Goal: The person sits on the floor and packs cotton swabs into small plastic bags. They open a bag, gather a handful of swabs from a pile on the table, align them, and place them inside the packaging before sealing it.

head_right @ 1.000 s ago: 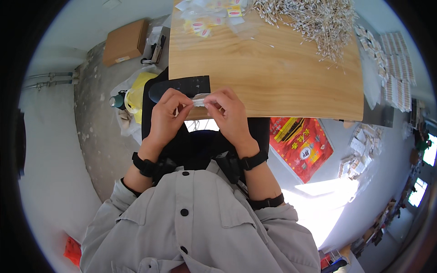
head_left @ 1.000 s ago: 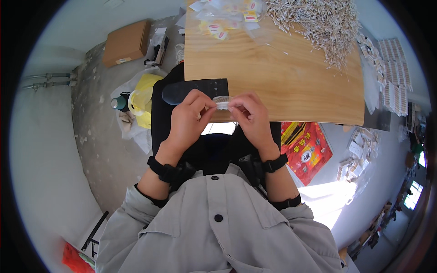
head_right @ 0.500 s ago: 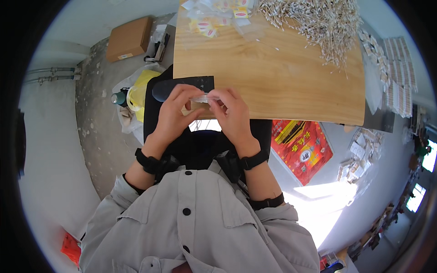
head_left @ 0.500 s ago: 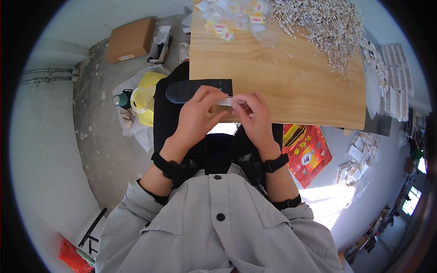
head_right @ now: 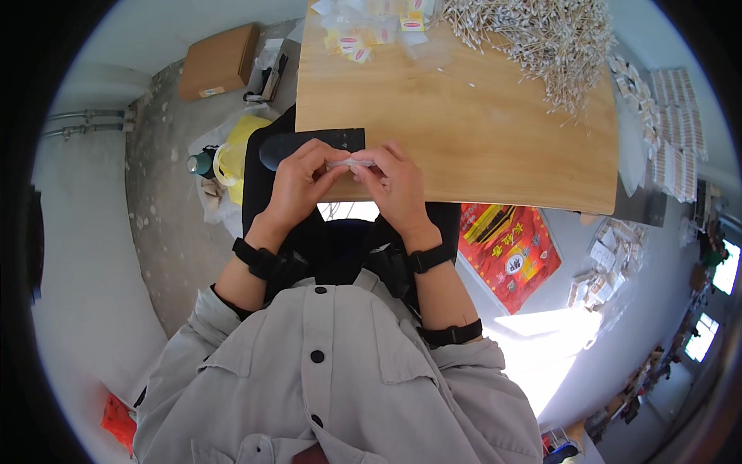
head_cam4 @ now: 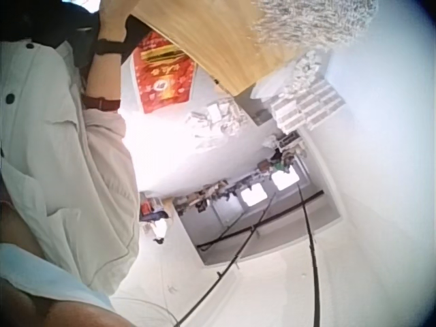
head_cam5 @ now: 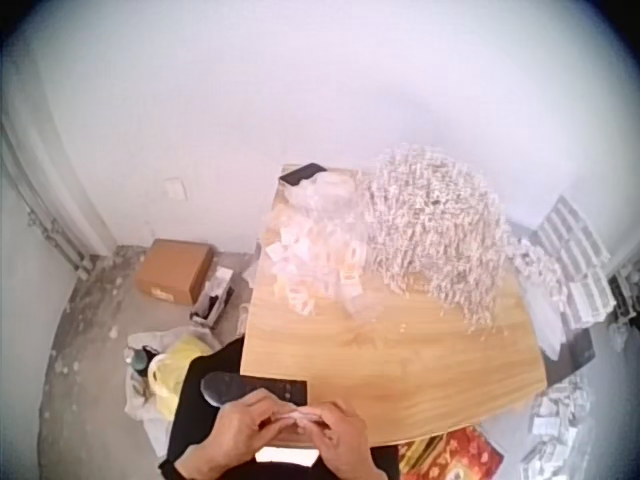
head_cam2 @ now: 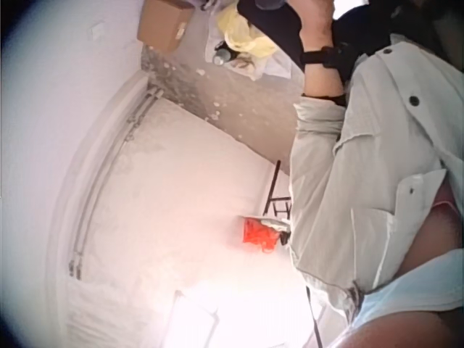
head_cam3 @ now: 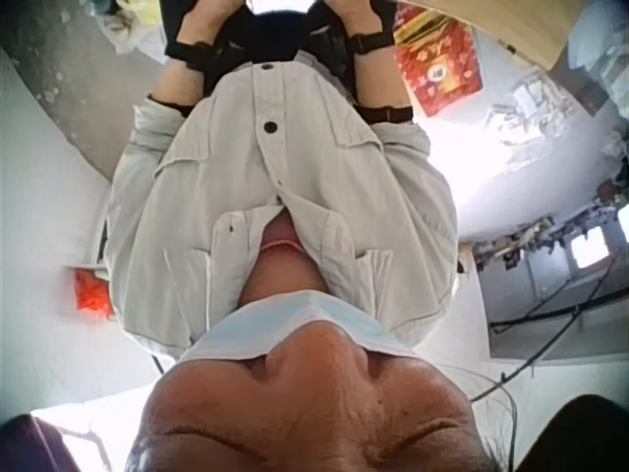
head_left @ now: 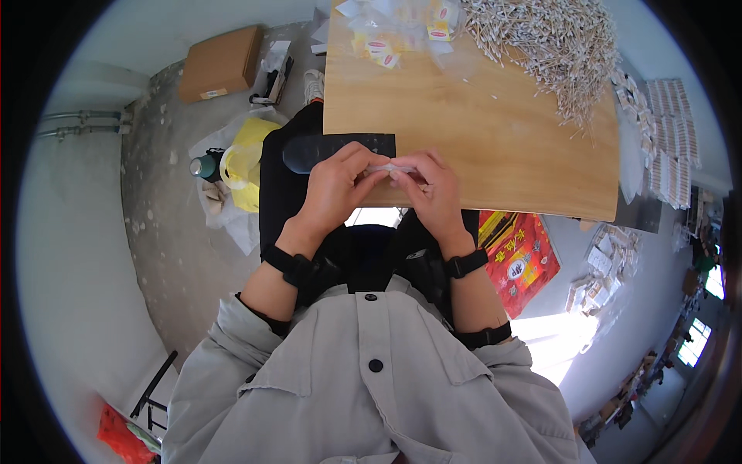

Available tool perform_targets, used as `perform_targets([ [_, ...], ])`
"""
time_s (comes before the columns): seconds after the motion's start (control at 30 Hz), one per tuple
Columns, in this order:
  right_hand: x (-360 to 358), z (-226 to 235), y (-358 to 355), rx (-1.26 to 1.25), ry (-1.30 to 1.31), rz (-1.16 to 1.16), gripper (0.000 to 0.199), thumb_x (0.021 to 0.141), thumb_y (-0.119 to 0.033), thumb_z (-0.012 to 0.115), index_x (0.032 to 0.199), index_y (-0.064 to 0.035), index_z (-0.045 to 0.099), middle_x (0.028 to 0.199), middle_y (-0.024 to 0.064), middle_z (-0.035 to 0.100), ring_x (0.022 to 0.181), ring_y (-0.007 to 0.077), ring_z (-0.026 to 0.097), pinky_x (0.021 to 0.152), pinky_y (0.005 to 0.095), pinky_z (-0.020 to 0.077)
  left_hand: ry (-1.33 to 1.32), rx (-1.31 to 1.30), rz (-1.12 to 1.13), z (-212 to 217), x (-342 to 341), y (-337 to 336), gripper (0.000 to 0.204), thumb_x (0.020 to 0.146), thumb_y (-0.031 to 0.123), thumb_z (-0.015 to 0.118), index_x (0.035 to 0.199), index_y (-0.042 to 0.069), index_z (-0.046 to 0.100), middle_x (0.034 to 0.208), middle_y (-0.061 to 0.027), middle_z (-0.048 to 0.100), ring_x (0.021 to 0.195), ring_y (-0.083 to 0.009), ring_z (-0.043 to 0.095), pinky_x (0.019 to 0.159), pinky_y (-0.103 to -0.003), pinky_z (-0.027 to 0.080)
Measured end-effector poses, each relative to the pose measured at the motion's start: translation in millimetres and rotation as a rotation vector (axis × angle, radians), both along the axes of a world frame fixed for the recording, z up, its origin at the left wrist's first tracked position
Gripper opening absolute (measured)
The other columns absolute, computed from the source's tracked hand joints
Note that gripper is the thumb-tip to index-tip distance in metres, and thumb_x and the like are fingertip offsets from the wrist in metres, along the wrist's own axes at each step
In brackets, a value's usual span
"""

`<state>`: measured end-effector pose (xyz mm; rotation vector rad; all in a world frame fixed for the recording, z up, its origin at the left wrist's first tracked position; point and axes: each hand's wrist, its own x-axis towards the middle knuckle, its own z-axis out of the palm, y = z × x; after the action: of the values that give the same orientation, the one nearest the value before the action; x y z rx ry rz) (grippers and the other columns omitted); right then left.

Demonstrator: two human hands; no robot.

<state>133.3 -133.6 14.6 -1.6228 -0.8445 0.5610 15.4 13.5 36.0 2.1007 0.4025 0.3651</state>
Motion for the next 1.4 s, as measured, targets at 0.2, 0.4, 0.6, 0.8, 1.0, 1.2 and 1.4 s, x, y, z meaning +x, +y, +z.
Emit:
perform_targets([
  [0.2,-2.4,5.3,2.6,-0.044,-0.107,-0.03,0.017,0.087,-0.01,0.069,0.103,-0.0069,0.067,0.092,0.0074,0.061,0.075,0.0197,0.064,0.065,0.0278,0.0518,-0.041,-0.027,0.021,0.6,0.0,-2.8,0.02,0.082,0.006,0.073,0.101,0.003,0.069,0.088,-0.0063,0.064,0.064,-0.0158,0.06,0.059,-0.028,0.049],
  [0.4,-3.5,6.8,1.8,-0.054,-0.112,-0.018,0.016,0.088,-0.011,0.068,0.103,-0.0079,0.067,0.092,0.0071,0.061,0.072,0.0204,0.064,0.064,0.0289,0.0505,0.058,-0.079,0.105,5.4,-4.4,-2.1,0.022,0.079,0.01,0.076,0.1,0.004,0.071,0.087,-0.0078,0.068,0.059,-0.0155,0.059,0.057,-0.028,0.048],
  [0.6,-1.8,4.6,3.4,-0.045,0.017,-0.02,0.016,0.088,-0.008,0.067,0.104,-0.0042,0.067,0.093,0.0085,0.061,0.078,0.0199,0.069,0.069,0.0278,0.0526,0.073,-0.18,0.142,-0.7,-3.4,-2.4,0.022,0.079,0.008,0.077,0.099,0.003,0.071,0.082,-0.0045,0.067,0.058,-0.0083,0.052,0.057,-0.024,0.044],
  [0.8,6.2,6.1,-0.5,0.004,0.16,0.061,0.015,0.09,-0.007,0.066,0.104,-0.0012,0.066,0.095,0.0081,0.06,0.081,0.0163,0.069,0.072,0.0273,0.0528,0.052,-0.376,0.083,-7.2,-3.8,2.8,0.021,0.081,0.009,0.076,0.1,0.003,0.07,0.079,-0.0002,0.065,0.064,-0.005,0.053,0.059,-0.021,0.044],
  [1.0,-0.1,5.7,0.3,0.013,0.168,0.024,0.015,0.09,-0.007,0.067,0.104,-0.0012,0.066,0.096,0.0078,0.06,0.08,0.0163,0.068,0.07,0.0269,0.0519,-0.033,-0.375,0.104,-18.0,-4.0,-5.6,0.018,0.087,0.009,0.073,0.102,0.001,0.068,0.084,-0.0016,0.066,0.07,-0.0057,0.057,0.064,-0.022,0.048],
  [1.2,-2.6,1.1,0.4,0.038,0.145,-0.001,0.016,0.09,-0.009,0.068,0.104,-0.002,0.066,0.095,0.0078,0.06,0.08,0.0163,0.067,0.07,0.0267,0.0512,-0.056,-0.354,0.11,-7.9,-3.2,-10.9,0.014,0.089,0.008,0.071,0.101,0.001,0.068,0.087,-0.0027,0.066,0.076,-0.0068,0.06,0.068,-0.023,0.05],
  [1.4,-8.7,2.3,2.0,0.03,0.24,-0.034,0.019,0.093,-0.016,0.066,0.105,-0.0013,0.067,0.097,0.0066,0.061,0.08,0.0149,0.066,0.07,0.0259,0.052,-0.102,-0.391,0.137,-18.6,-3.0,-12.9,0.012,0.088,0.01,0.072,0.096,0.001,0.069,0.084,-0.0026,0.065,0.072,-0.0079,0.061,0.066,-0.024,0.049],
])
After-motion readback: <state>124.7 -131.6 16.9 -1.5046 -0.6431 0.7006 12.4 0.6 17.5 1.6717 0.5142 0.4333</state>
